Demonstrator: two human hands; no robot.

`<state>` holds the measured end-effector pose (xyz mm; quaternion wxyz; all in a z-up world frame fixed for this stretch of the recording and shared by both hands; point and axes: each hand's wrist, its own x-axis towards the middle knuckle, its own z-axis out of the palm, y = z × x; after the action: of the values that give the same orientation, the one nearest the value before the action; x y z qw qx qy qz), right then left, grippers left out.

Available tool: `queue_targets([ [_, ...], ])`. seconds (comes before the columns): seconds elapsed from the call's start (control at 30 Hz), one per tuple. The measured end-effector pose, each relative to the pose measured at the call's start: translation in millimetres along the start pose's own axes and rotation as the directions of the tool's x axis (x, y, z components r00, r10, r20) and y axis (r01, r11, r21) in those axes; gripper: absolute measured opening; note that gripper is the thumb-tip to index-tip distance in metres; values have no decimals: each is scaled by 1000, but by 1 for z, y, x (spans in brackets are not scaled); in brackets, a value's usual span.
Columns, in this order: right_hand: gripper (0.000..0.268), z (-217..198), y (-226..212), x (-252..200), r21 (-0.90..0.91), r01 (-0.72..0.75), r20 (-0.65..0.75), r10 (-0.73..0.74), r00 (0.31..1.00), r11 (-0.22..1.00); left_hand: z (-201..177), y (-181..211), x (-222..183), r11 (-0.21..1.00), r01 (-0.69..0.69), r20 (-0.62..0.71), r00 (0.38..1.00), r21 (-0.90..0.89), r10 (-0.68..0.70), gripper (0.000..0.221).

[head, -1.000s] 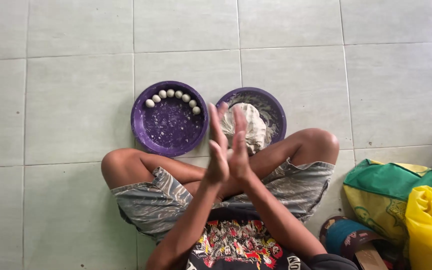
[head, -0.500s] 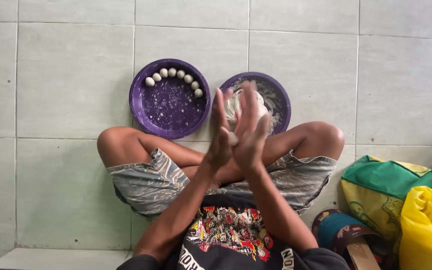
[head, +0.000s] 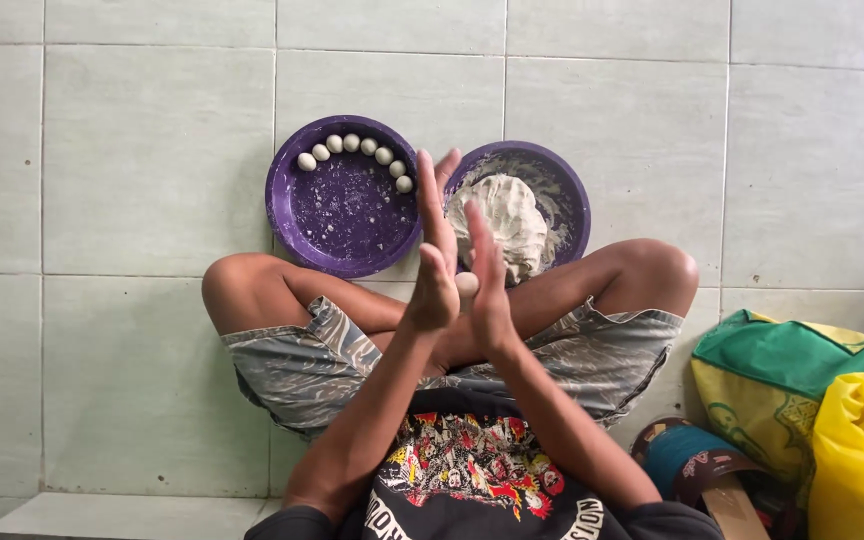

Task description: Rolling small balls of dough from a larger mass and placing them in a bowl.

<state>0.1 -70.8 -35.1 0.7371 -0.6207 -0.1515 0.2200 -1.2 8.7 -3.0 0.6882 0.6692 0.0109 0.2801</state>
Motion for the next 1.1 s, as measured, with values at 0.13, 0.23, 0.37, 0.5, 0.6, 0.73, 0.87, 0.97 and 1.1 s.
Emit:
queue_targets([
  [0.13, 85, -3, -47, 14, 40, 143, -15, -143, 990, 989, 2, -34, -25, 983, -27, 57, 998, 184, 17, 97],
  [0.23, 81, -14, -37, 30, 53, 219, -124, -211, 970, 974, 10, -4, -31, 988, 112, 140, 982, 104, -126, 105],
  [0.37, 77, 4, -29, 2, 8, 132, -13, -132, 991, 991, -4, -13, -7, 997, 55, 47, 997, 44, -57, 101],
  [0.5, 78, -5, -66, 19, 9, 174, -86, -173, 981, 985, 13, -17, -38, 991, 116, 121, 985, 63, -123, 101],
  [0.6, 74, -18, -13, 30, 2, 178, -64, -177, 982, 984, 12, 13, -19, 995, 99, 117, 988, -8, -97, 108],
  [0.73, 67, -5, -22, -3, -100, 47, 66, -41, 997, 994, 2, -21, -15, 999, 40, 74, 996, 2, -40, 104],
  [0.87, 78, -29, -26, 31, 51, 161, -123, -154, 980, 986, 19, -12, -39, 997, 68, 138, 988, 39, -72, 106],
  [0.97, 67, -8, -24, 11, -11, 146, -106, -146, 984, 989, 14, 9, -18, 998, 54, 120, 992, -27, -50, 103],
  [1.1, 81, -9, -19, -1, 206, -15, -77, 32, 997, 979, 3, -26, -24, 992, 45, 114, 992, 118, -59, 102],
])
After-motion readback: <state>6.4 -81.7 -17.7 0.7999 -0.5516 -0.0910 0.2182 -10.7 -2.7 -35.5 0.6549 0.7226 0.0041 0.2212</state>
